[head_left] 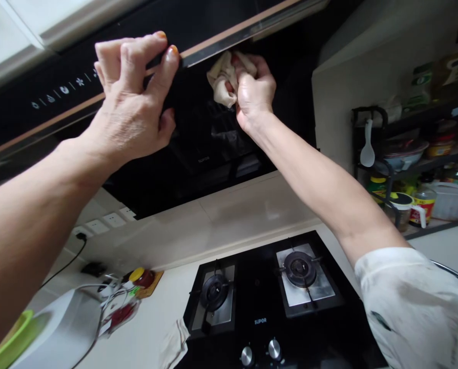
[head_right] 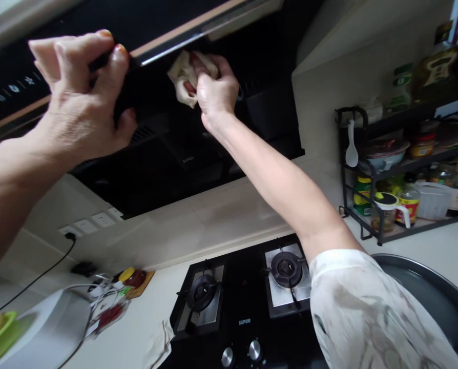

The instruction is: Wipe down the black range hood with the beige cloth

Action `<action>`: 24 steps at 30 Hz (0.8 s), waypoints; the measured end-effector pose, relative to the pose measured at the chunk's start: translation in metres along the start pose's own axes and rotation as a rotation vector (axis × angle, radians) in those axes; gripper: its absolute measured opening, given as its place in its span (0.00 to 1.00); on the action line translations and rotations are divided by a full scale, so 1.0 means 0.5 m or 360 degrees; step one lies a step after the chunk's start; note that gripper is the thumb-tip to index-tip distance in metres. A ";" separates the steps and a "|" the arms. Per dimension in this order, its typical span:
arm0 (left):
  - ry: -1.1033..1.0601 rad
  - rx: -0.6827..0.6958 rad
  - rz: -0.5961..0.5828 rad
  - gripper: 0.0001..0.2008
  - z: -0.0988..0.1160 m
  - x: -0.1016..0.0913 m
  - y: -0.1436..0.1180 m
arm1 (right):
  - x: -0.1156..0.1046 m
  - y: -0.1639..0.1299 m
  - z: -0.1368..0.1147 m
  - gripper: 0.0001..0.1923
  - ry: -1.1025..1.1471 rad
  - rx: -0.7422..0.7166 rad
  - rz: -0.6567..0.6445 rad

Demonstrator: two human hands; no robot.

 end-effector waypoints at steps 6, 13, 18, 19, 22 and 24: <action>-0.0009 -0.0006 0.0063 0.61 -0.013 0.021 -0.006 | -0.105 0.076 0.051 0.33 -0.0264 0.0247 0.0137; 0.0026 0.0020 0.0107 0.59 -0.029 0.039 -0.008 | -0.175 0.088 0.067 0.28 -0.0145 0.0312 0.0073; 0.0037 0.0061 0.0103 0.60 -0.032 0.044 -0.009 | -0.140 0.053 0.020 0.21 -0.0288 0.0154 -0.0189; 0.0035 0.0067 0.0113 0.60 -0.029 0.040 -0.009 | -0.129 0.043 0.009 0.21 -0.0299 0.0121 -0.0192; 0.0015 0.0078 0.0120 0.59 -0.015 0.025 -0.007 | -0.086 0.019 -0.021 0.24 -0.0206 -0.0017 -0.0218; 0.0015 0.0074 0.0089 0.59 -0.007 0.017 -0.006 | -0.056 0.015 -0.023 0.27 -0.0157 -0.0106 -0.0239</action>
Point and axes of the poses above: each hand's wrist, its own y-axis towards the middle knuckle, its own x-axis out of the palm, z = x × y, the point moved 3 cm from there along y, towards the middle knuckle, and after that the axes turned 12 degrees about z, right-handed, at the moved point
